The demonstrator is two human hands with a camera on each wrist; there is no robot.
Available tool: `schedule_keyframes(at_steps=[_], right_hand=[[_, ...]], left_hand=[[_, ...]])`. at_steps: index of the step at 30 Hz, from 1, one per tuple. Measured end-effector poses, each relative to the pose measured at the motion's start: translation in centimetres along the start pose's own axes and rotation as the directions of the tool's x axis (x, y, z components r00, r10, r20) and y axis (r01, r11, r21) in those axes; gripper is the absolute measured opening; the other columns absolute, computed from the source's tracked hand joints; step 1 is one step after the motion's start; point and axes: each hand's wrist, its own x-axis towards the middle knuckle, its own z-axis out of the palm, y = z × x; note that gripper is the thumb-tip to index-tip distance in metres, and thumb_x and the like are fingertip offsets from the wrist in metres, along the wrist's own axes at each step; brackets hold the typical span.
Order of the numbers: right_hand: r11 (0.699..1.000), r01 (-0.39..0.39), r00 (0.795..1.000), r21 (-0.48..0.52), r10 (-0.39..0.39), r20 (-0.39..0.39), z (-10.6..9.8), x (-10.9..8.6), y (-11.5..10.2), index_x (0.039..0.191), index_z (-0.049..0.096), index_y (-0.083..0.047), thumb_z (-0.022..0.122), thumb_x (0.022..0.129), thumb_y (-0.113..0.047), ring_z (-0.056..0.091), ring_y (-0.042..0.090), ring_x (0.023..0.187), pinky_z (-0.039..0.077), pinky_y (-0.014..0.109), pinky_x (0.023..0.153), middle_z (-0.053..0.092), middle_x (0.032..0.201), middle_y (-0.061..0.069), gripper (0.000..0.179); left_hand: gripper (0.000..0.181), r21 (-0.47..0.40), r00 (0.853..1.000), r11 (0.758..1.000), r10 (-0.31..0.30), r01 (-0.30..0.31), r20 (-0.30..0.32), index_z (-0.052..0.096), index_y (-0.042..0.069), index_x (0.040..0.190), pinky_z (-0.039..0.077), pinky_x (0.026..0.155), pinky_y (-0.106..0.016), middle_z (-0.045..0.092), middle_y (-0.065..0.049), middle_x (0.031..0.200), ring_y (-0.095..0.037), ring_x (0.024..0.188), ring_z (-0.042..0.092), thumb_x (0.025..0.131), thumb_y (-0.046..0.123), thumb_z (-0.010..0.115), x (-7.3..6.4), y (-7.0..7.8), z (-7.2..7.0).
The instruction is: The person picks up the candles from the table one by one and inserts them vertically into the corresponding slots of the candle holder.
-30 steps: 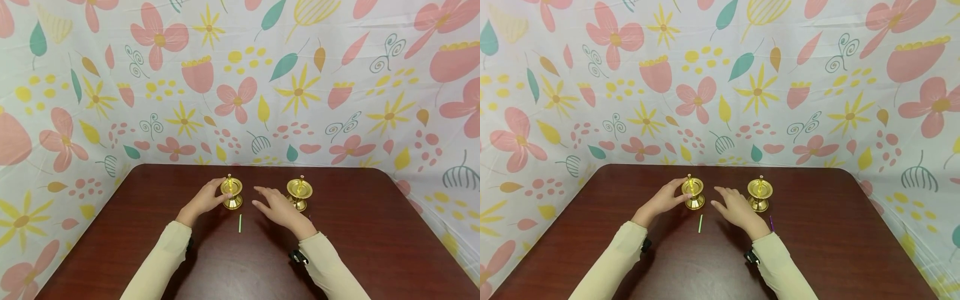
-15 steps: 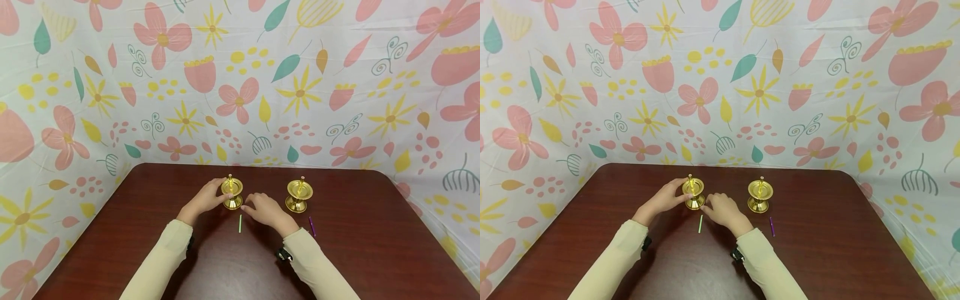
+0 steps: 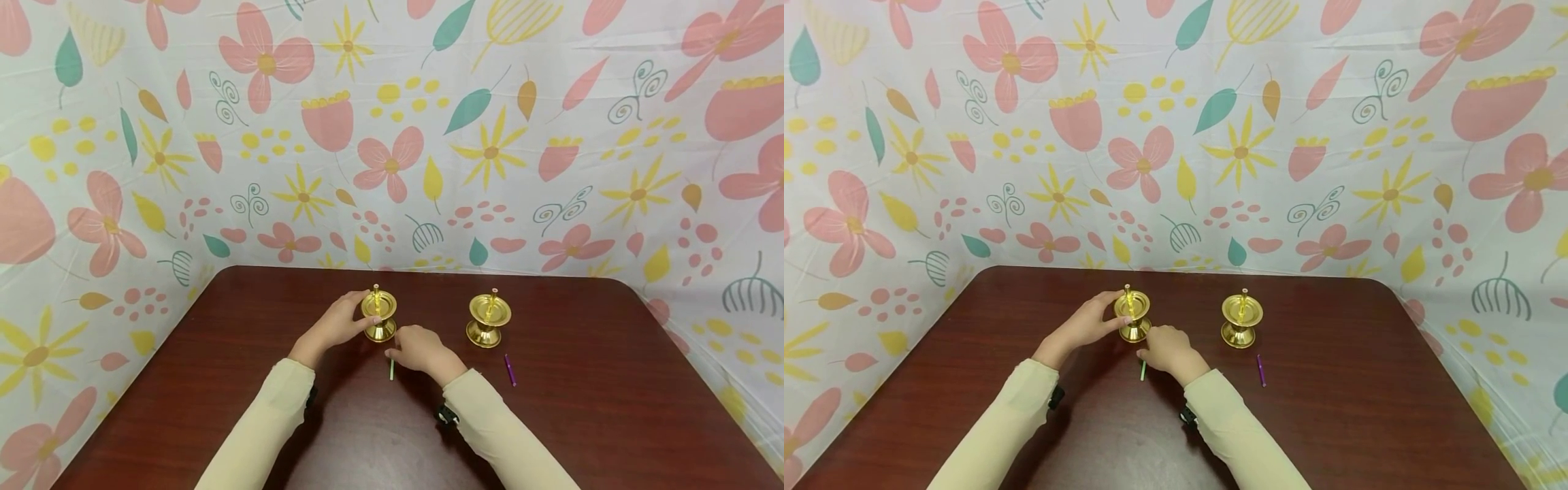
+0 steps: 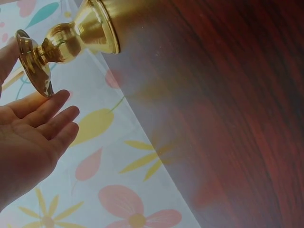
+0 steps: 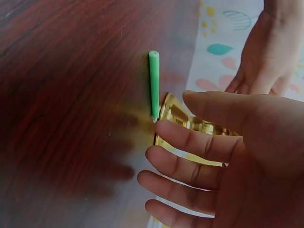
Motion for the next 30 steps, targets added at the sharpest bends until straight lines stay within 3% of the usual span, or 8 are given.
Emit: schedule_keyframes(at_steps=[18, 30], right_hand=[[0.996, -0.049, 0.998, -0.073, 0.052, 0.045, 0.38, 0.99, -0.41, 0.055, 0.051, -0.014, 0.074, 0.085, -0.021, 0.04, 0.013, 0.052, 0.039, 0.032, 0.053, 0.043, 0.053, -0.003, 0.039], [0.996, -0.07, 0.997, -0.056, 0.071, 0.02, 0.43, 0.76, -0.53, 0.074, 0.062, -0.007, 0.072, 0.086, -0.014, 0.058, 0.019, 0.065, 0.05, 0.038, 0.06, 0.058, 0.068, 0.003, 0.018]], left_hand=[[0.069, 0.01, 1.0, 1.0, 0.024, -0.024, -0.002, 0.038, -0.002, 0.145, 0.038, 0.104, -0.048, 0.043, -0.021, 0.143, -0.035, 0.131, 0.042, 0.092, 0.031, 0.067, 0.11, -0.19, -0.01], [0.07, 0.026, 0.999, 0.999, 0.039, -0.039, -0.005, 0.037, -0.005, 0.144, 0.037, 0.105, -0.048, 0.044, -0.022, 0.142, -0.036, 0.131, 0.042, 0.092, 0.03, 0.067, 0.08, -0.05, -0.01]])
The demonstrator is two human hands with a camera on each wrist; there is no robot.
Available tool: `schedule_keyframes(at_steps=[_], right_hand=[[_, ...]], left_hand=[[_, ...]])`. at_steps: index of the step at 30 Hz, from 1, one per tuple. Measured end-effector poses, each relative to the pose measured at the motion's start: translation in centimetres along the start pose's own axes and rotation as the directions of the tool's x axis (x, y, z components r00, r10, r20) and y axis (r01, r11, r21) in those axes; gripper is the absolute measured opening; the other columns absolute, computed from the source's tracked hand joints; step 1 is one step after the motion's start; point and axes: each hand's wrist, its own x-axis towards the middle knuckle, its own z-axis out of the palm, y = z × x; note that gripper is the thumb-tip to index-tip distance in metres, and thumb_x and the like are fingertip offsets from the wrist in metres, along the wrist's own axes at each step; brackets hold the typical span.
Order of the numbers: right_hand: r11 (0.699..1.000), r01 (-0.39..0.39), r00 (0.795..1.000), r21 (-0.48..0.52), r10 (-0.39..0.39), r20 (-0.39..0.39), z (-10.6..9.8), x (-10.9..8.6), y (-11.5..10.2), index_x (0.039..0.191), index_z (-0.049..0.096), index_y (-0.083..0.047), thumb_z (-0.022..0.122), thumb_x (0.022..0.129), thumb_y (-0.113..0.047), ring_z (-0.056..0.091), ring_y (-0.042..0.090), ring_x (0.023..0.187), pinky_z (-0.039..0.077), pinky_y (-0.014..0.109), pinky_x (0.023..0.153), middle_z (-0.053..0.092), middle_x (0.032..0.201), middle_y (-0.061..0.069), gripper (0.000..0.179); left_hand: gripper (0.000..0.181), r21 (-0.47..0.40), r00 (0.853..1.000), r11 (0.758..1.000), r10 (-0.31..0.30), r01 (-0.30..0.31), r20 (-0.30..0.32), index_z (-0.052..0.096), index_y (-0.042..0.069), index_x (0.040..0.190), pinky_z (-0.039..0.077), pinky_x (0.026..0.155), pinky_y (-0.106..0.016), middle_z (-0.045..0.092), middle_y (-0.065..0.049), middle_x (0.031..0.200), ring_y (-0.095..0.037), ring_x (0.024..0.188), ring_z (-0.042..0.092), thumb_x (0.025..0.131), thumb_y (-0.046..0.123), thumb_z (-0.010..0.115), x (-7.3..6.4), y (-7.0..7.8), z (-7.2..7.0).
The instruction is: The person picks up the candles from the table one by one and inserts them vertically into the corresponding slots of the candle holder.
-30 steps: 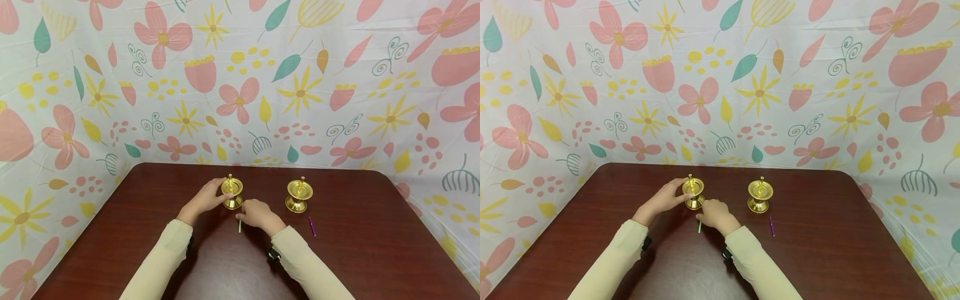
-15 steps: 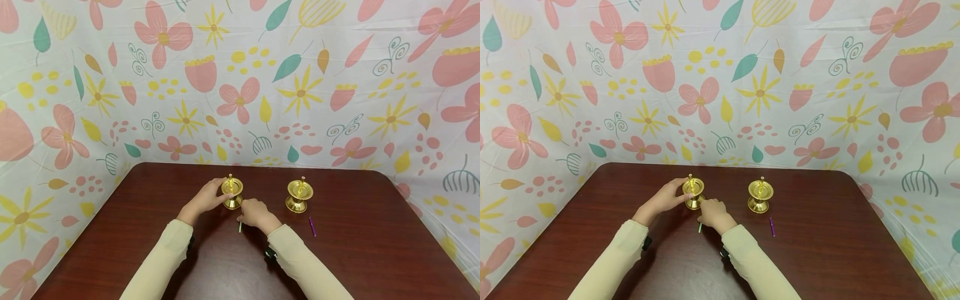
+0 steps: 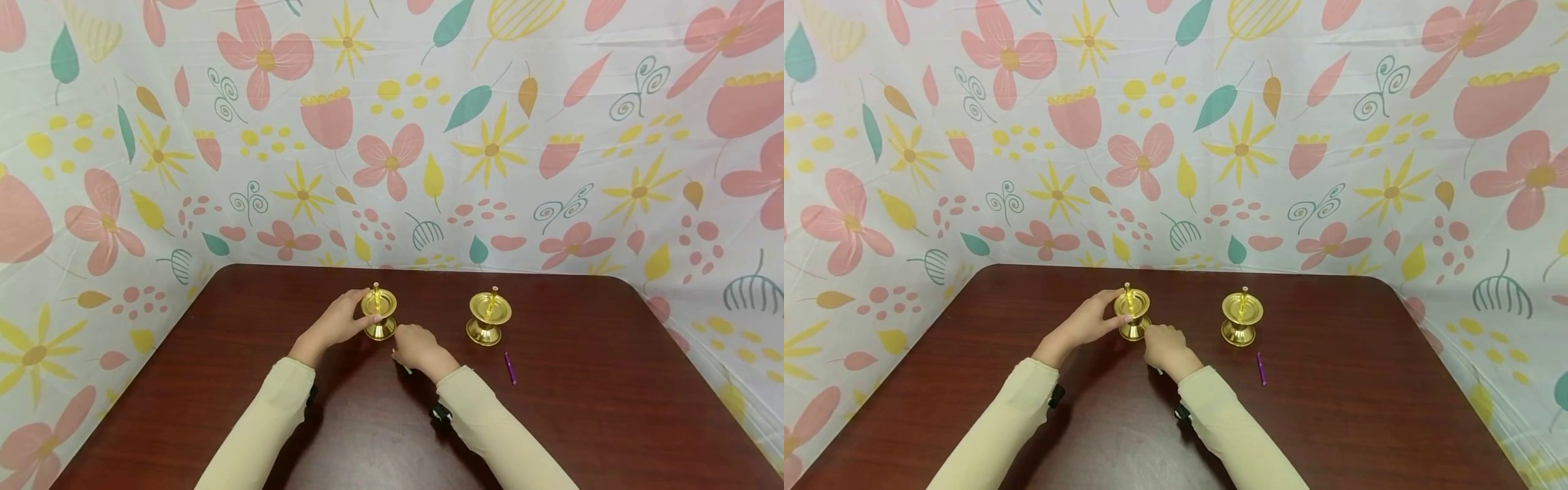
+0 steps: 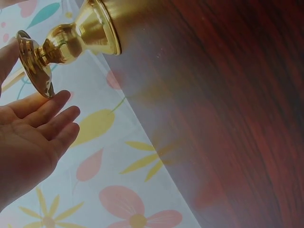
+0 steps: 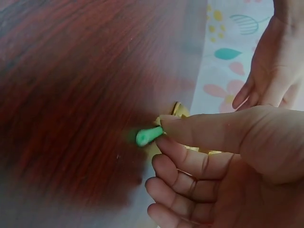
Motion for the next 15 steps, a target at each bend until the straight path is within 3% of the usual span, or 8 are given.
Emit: schedule_keyframes(at_steps=[7, 15], right_hand=[[1.0, 0.006, 1.0, 0.023, -0.007, 0.025, -0.13, -0.09, 0.09, 0.072, 0.059, -0.006, 0.07, 0.088, -0.011, 0.051, 0.017, 0.059, 0.047, 0.035, 0.057, 0.054, 0.064, 0.003, 0.02], [0.995, 0.094, 0.995, 0.034, -0.093, -0.018, 0.02, -0.37, 0.42, 0.055, 0.039, -0.013, 0.066, 0.087, -0.006, 0.032, 0.012, 0.049, 0.031, 0.028, 0.049, 0.031, 0.051, -0.005, 0.043]], left_hand=[[0.07, -0.009, 1.0, 1.0, -0.011, 0.011, 0.004, 0.037, -0.003, 0.145, 0.037, 0.105, -0.047, 0.043, -0.022, 0.143, -0.036, 0.132, 0.042, 0.092, 0.031, 0.067, -0.06, 0.0, -0.02], [0.071, -0.029, 1.0, 0.999, -0.023, 0.023, 0.008, 0.036, -0.002, 0.146, 0.038, 0.105, -0.047, 0.042, -0.02, 0.144, -0.035, 0.132, 0.042, 0.092, 0.031, 0.067, -0.14, 0.05, 0.07]])
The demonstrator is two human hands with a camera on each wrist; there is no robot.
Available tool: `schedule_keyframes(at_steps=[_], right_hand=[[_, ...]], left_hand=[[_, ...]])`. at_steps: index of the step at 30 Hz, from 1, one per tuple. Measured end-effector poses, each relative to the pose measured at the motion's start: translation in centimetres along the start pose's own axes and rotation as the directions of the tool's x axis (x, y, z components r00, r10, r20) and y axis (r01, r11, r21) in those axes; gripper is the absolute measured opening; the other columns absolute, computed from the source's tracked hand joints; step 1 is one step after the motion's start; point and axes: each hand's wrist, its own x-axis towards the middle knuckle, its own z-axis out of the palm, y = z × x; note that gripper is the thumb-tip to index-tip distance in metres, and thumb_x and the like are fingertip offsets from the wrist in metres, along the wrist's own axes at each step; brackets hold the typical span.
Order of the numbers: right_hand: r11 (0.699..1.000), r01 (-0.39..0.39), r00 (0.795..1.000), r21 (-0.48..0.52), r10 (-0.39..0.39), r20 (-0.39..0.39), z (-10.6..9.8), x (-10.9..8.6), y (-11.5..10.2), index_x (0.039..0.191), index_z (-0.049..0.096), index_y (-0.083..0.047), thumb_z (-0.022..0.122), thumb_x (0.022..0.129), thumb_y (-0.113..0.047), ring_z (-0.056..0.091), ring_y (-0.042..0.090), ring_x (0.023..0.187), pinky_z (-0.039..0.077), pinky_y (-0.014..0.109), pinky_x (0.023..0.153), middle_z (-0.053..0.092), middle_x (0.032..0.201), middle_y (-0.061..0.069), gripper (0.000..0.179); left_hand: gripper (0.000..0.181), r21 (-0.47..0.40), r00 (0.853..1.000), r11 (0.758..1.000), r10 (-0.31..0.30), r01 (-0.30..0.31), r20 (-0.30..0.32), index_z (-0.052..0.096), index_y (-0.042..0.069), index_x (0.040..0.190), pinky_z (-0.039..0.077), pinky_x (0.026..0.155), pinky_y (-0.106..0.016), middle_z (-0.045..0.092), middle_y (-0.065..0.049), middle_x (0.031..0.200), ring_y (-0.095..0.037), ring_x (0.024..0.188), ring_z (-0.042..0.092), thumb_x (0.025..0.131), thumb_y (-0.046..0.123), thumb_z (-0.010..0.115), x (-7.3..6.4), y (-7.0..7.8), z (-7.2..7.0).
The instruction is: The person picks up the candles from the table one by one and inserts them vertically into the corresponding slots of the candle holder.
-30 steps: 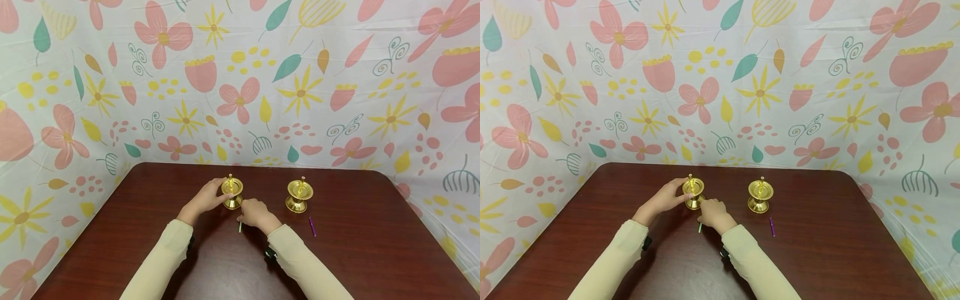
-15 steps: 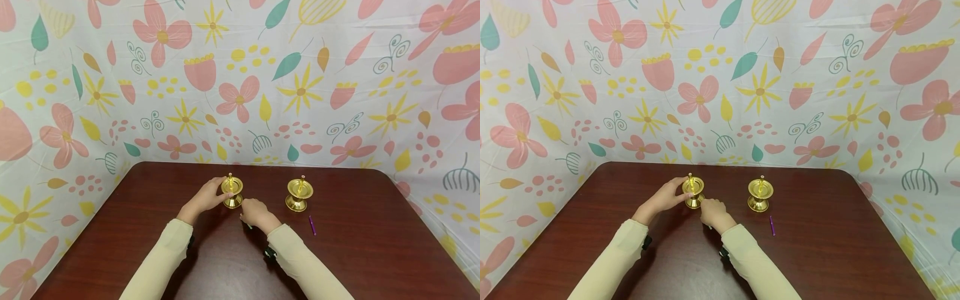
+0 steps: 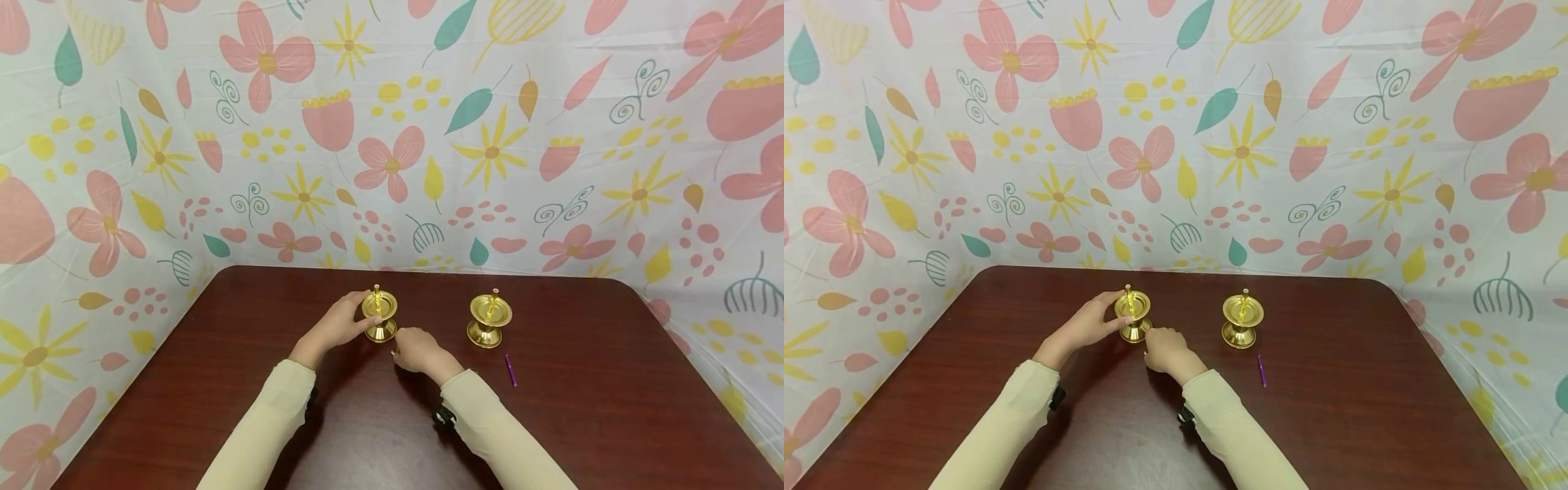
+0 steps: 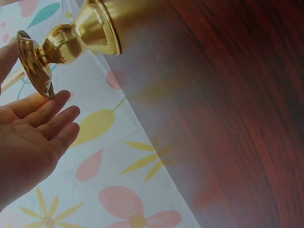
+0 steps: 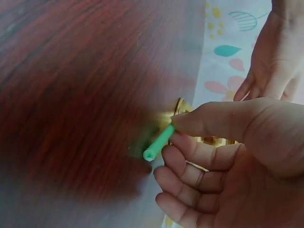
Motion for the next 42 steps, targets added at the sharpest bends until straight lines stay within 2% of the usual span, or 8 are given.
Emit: schedule_keyframes(at_steps=[4, 9, 17, 20, 25, 30, 36, 42], right_hand=[[0.999, 0.044, 0.998, 0.022, -0.043, -0.044, 0.1, -0.1, 0.3, 0.058, 0.043, -0.01, 0.063, 0.089, -0.002, 0.034, 0.011, 0.048, 0.032, 0.027, 0.047, 0.035, 0.052, -0.003, 0.037], [0.996, 0.087, 0.993, 0.021, -0.085, -0.085, 0.2, -0.4, 0.5, 0.088, 0.058, 0.003, 0.061, 0.091, -0.003, 0.055, 0.017, 0.057, 0.047, 0.033, 0.053, 0.054, 0.068, 0.005, 0.008], [0.966, 0.193, 0.951, -0.172, -0.227, -0.21, 0.6, -0.7, 0.4, 0.084, 0.055, 0.0, 0.066, 0.088, -0.003, 0.06, 0.027, 0.063, 0.05, 0.041, 0.058, 0.056, 0.068, 0.008, 0.012], [0.95, 0.188, 0.939, -0.251, -0.249, -0.239, 0.7, -0.7, 0.4, 0.082, 0.056, -0.001, 0.07, 0.085, -0.002, 0.059, 0.03, 0.066, 0.049, 0.043, 0.061, 0.055, 0.07, 0.009, 0.014], [0.933, 0.143, 0.946, -0.331, -0.227, -0.231, 0.5, -0.9, 0.2, 0.086, 0.06, -0.002, 0.075, 0.076, 0.003, 0.056, 0.03, 0.071, 0.047, 0.041, 0.064, 0.054, 0.077, 0.01, 0.019], [0.922, 0.118, 0.934, -0.368, -0.229, -0.274, 0.0, -1.0, 0.1, 0.09, 0.061, -0.003, 0.076, 0.071, 0.005, 0.056, 0.029, 0.072, 0.043, 0.039, 0.063, 0.054, 0.08, 0.01, 0.026], [0.941, 0.108, 0.913, -0.322, -0.222, -0.343, -1.5, -0.7, 0.3, 0.091, 0.059, -0.005, 0.071, 0.077, 0.006, 0.054, 0.027, 0.072, 0.038, 0.037, 0.062, 0.051, 0.081, 0.007, 0.021], [0.98, 0.178, 0.881, -0.093, -0.201, -0.429, -3.7, -0.1, 0.6, 0.095, 0.06, -0.002, 0.063, 0.09, 0.0, 0.059, 0.025, 0.073, 0.047, 0.042, 0.069, 0.056, 0.088, 0.007, 0.007]], left_hand=[[0.071, -0.008, 1.0, 1.0, -0.004, 0.004, 0.0, 0.036, -0.003, 0.146, 0.037, 0.105, -0.048, 0.042, -0.02, 0.144, -0.035, 0.132, 0.042, 0.092, 0.031, 0.066, -0.2, 0.0, 0.0], [0.071, -0.011, 1.0, 1.0, 0.0, 0.0, -0.006, 0.036, -0.004, 0.146, 0.038, 0.105, -0.048, 0.042, -0.021, 0.144, -0.035, 0.132, 0.042, 0.092, 0.031, 0.067, -0.3, -0.1, 0.0], [0.07, 0.001, 1.0, 1.0, 0.004, -0.004, -0.017, 0.037, -0.004, 0.145, 0.037, 0.105, -0.048, 0.043, -0.02, 0.144, -0.035, 0.131, 0.042, 0.092, 0.03, 0.067, -0.3, -0.3, 0.1], [0.07, 0.008, 1.0, 1.0, 0.004, -0.004, -0.018, 0.036, -0.004, 0.145, 0.037, 0.105, -0.048, 0.043, -0.02, 0.144, -0.035, 0.131, 0.042, 0.092, 0.031, 0.067, -0.3, -0.4, 0.2], [0.071, 0.011, 1.0, 1.0, 0.005, -0.005, -0.019, 0.036, -0.004, 0.145, 0.037, 0.105, -0.048, 0.042, -0.021, 0.144, -0.035, 0.132, 0.042, 0.092, 0.031, 0.067, -0.2, -0.5, 0.2], [0.07, 0.008, 1.0, 1.0, 0.005, -0.005, -0.022, 0.036, -0.004, 0.145, 0.037, 0.105, -0.047, 0.042, -0.021, 0.144, -0.035, 0.132, 0.041, 0.092, 0.031, 0.066, -0.2, -0.5, 0.2], [0.07, 0.01, 1.0, 1.0, 0.013, -0.013, -0.022, 0.037, -0.003, 0.145, 0.038, 0.104, -0.047, 0.043, -0.021, 0.143, -0.034, 0.131, 0.042, 0.092, 0.031, 0.066, -0.1, -0.3, 0.2], [0.071, 0.014, 0.999, 1.0, 0.024, -0.023, -0.021, 0.037, -0.005, 0.145, 0.039, 0.103, -0.046, 0.044, -0.021, 0.142, -0.034, 0.13, 0.044, 0.092, 0.032, 0.067, 0.1, -0.3, 0.2]])
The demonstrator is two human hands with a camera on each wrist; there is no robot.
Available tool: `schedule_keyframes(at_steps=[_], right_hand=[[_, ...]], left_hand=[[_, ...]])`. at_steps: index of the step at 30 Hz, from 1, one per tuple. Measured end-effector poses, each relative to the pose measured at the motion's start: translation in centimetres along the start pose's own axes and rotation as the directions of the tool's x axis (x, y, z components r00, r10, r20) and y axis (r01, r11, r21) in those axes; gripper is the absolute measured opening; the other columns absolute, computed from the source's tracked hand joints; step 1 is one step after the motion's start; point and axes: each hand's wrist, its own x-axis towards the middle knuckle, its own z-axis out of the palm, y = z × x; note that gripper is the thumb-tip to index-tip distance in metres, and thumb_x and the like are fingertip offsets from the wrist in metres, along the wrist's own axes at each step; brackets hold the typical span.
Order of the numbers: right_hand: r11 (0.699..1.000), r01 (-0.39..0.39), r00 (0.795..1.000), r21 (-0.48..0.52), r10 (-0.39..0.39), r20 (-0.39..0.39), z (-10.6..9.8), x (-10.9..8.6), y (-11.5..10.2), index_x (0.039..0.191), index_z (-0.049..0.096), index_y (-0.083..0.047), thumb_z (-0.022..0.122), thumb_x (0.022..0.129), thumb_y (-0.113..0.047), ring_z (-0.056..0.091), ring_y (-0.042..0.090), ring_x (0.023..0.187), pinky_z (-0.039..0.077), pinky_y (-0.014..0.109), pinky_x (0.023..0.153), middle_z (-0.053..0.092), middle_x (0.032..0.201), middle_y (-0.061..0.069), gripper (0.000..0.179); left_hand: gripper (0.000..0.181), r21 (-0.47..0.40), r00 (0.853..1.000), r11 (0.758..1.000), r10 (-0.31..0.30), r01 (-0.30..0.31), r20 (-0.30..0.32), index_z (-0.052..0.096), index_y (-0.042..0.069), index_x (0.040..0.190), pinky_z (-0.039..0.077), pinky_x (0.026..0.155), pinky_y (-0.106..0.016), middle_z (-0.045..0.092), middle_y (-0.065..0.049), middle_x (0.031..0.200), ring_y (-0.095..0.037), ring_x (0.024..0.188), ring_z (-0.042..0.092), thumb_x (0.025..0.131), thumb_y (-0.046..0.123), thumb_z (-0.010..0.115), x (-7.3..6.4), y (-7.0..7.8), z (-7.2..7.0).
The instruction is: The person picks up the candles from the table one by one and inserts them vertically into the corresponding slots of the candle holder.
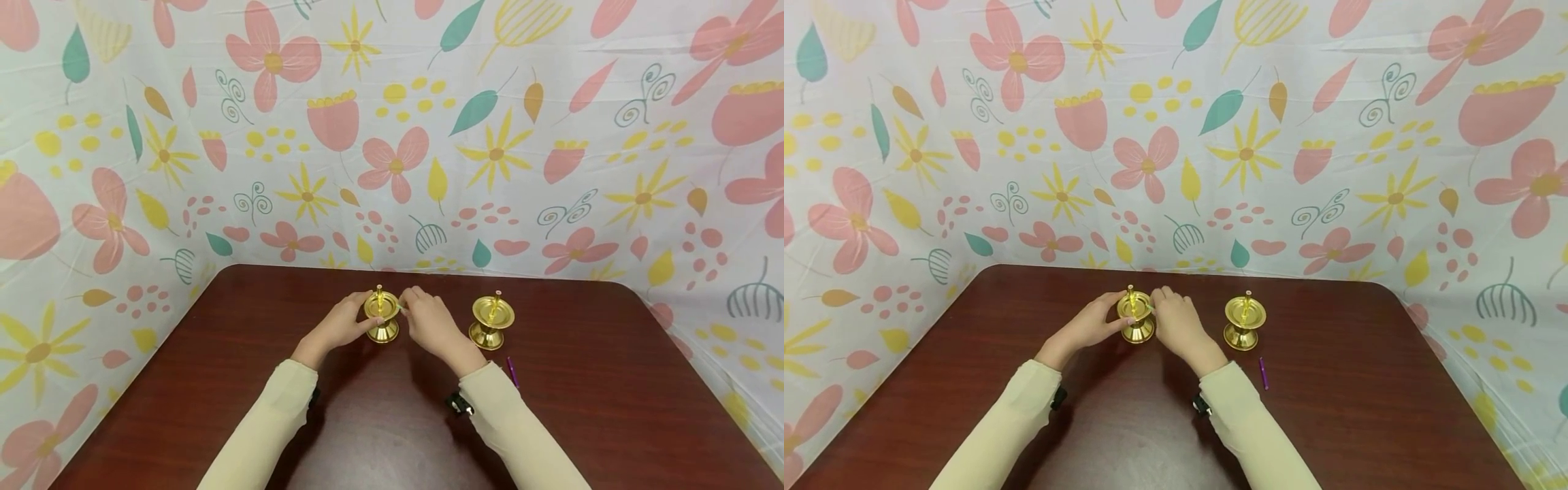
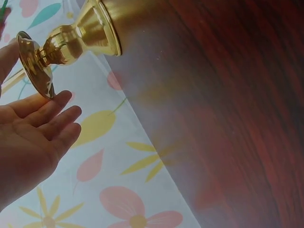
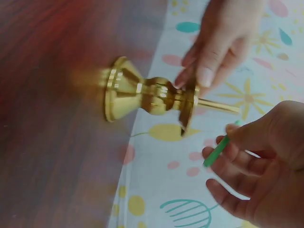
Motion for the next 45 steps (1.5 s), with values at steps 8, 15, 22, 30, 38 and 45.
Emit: schedule_keyframes(at_steps=[8, 15, 22, 30, 38, 45], right_hand=[[0.875, -0.089, 0.995, 0.476, 0.099, 0.004, -1.2, 1.9, 0.8, 0.106, 0.058, -0.003, 0.057, 0.096, -0.004, 0.062, 0.026, 0.086, 0.051, 0.035, 0.07, 0.061, 0.097, 0.011, 0.01], [0.749, -0.102, 0.988, 0.655, 0.155, -0.024, -0.7, 3.2, 1.2, 0.104, 0.059, -0.002, 0.059, 0.096, -0.008, 0.062, 0.027, 0.096, 0.047, 0.042, 0.085, 0.063, 0.1, 0.013, 0.01], [0.675, -0.089, 0.97, 0.733, 0.226, -0.091, -0.7, 3.7, 0.2, 0.109, 0.055, 0.008, 0.057, 0.096, -0.005, 0.06, 0.036, 0.099, 0.046, 0.043, 0.086, 0.06, 0.106, 0.022, 0.018], [0.673, -0.005, 0.959, 0.74, 0.214, -0.187, -1.4, 4.1, -1.3, 0.105, 0.051, 0.012, 0.055, 0.095, 0.004, 0.06, 0.046, 0.098, 0.049, 0.043, 0.082, 0.058, 0.105, 0.029, 0.014], [0.72, 0.004, 0.962, 0.694, 0.185, -0.199, 1.0, 5.0, -0.1, 0.105, 0.054, 0.004, 0.057, 0.096, -0.005, 0.065, 0.033, 0.094, 0.051, 0.041, 0.08, 0.061, 0.103, 0.018, 0.013], [0.775, -0.022, 0.973, 0.632, 0.162, -0.164, 1.1, 5.2, -0.4, 0.107, 0.054, 0.0, 0.056, 0.096, -0.006, 0.064, 0.029, 0.103, 0.051, 0.042, 0.086, 0.061, 0.104, 0.013, 0.012]], left_hand=[[0.071, -0.007, 1.0, 1.0, -0.025, 0.025, 0.016, 0.036, -0.004, 0.146, 0.037, 0.105, -0.047, 0.041, -0.021, 0.145, -0.034, 0.132, 0.041, 0.092, 0.032, 0.066, 0.2, 0.1, -0.1], [0.072, -0.002, 0.999, 0.999, -0.034, 0.034, 0.018, 0.036, -0.004, 0.146, 0.036, 0.106, -0.048, 0.041, -0.021, 0.145, -0.035, 0.133, 0.04, 0.092, 0.033, 0.066, 0.2, 0.1, -0.2], [0.071, -0.001, 0.999, 1.0, -0.028, 0.028, 0.015, 0.036, -0.003, 0.145, 0.036, 0.106, -0.048, 0.04, -0.021, 0.145, -0.035, 0.133, 0.04, 0.092, 0.034, 0.065, 0.1, 0.1, 0.1], [0.071, 0.004, 0.999, 0.999, -0.036, 0.035, 0.019, 0.036, -0.003, 0.146, 0.036, 0.106, -0.048, 0.041, -0.02, 0.145, -0.034, 0.133, 0.04, 0.092, 0.033, 0.065, 0.1, 0.1, 0.1], [0.071, 0.003, 1.0, 1.0, -0.022, 0.022, 0.013, 0.036, -0.004, 0.145, 0.037, 0.105, -0.048, 0.041, -0.02, 0.145, -0.035, 0.133, 0.041, 0.092, 0.033, 0.066, 0.1, -0.2, 0.1], [0.07, -0.007, 1.0, 1.0, -0.019, 0.019, 0.014, 0.036, -0.004, 0.146, 0.037, 0.105, -0.048, 0.04, -0.021, 0.146, -0.035, 0.133, 0.04, 0.093, 0.032, 0.066, 0.1, -0.2, 0.0]])
